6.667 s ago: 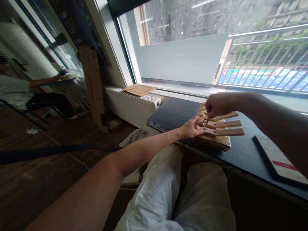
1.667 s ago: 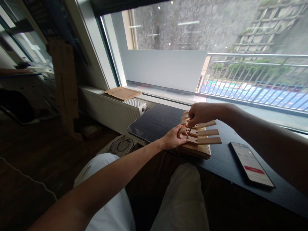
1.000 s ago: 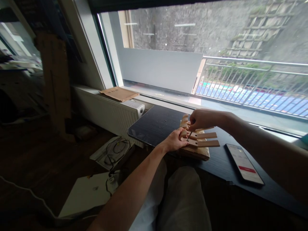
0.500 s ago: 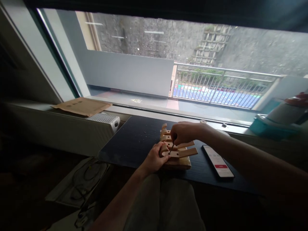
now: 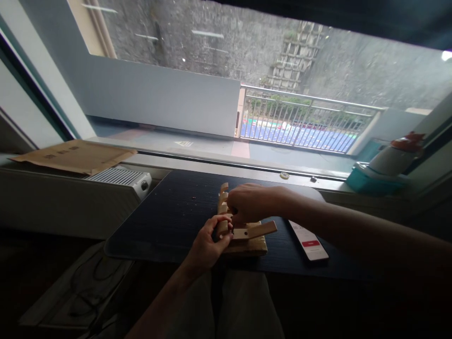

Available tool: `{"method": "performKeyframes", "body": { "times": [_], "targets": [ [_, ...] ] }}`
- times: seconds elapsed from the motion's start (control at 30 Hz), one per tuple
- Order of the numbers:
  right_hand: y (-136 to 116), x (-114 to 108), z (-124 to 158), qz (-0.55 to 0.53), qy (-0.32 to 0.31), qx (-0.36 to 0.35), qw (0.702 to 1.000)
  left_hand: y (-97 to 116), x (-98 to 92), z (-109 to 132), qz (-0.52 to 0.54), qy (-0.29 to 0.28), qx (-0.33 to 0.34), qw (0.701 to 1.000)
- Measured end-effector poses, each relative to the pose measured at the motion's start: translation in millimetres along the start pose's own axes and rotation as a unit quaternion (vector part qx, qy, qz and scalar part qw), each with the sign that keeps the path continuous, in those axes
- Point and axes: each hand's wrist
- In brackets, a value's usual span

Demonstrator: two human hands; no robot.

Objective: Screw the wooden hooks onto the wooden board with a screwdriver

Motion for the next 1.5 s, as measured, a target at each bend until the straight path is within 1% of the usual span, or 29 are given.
{"method": "performKeyframes", "body": {
  "times": [0.23, 0.4, 0.5, 0.63, 0.73, 0.97, 1.1, 1.23, 1.33, 1.5],
  "targets": [
    [4, 6, 3, -0.004, 0.011, 0.000, 1.000, -7, 1.5, -3, 0.005, -0.004, -0.002, 1.000],
    [5, 5, 7, -0.013, 0.015, 0.007, 1.000, -5, -4.3, -4, 0.021, -0.041, -0.019, 0.999],
    [3, 3, 6, -0.019, 0.007, 0.013, 1.000, -5, -6.8, -4, 0.023, -0.053, -0.015, 0.998],
    [-2, 1, 2, 0.003, 0.002, -0.019, 1.000, -6, -5.8, -2, 0.027, -0.047, 0.006, 0.999],
    [-5, 5, 0, 0.015, 0.002, -0.034, 0.999, -5, -3.8, -1, 0.026, -0.034, 0.008, 0.999],
    [-2, 17, 8, 0.017, 0.048, -0.042, 0.998, 2, -4.4, -3, 0.028, -0.034, 0.002, 0.999],
    [2, 19, 10, 0.027, 0.049, -0.033, 0.998, 6, -6.6, -6, 0.010, -0.044, 0.007, 0.999],
    [1, 16, 10, 0.021, 0.041, -0.021, 0.999, 6, -7.9, -6, -0.014, -0.056, 0.011, 0.998],
    [-2, 12, 10, 0.012, 0.035, -0.025, 0.999, 3, -7.6, -5, -0.002, -0.063, 0.012, 0.998],
    [-8, 9, 13, 0.040, 0.032, -0.016, 0.999, -1, -6.1, -2, 0.025, -0.057, 0.009, 0.998]
  ]
}}
Point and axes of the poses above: each hand's wrist, its own z-axis away from the middle knuckle, its own x-axis out of the palm, y = z × x, and after that the axes turned 12 degrees about y, right-handed
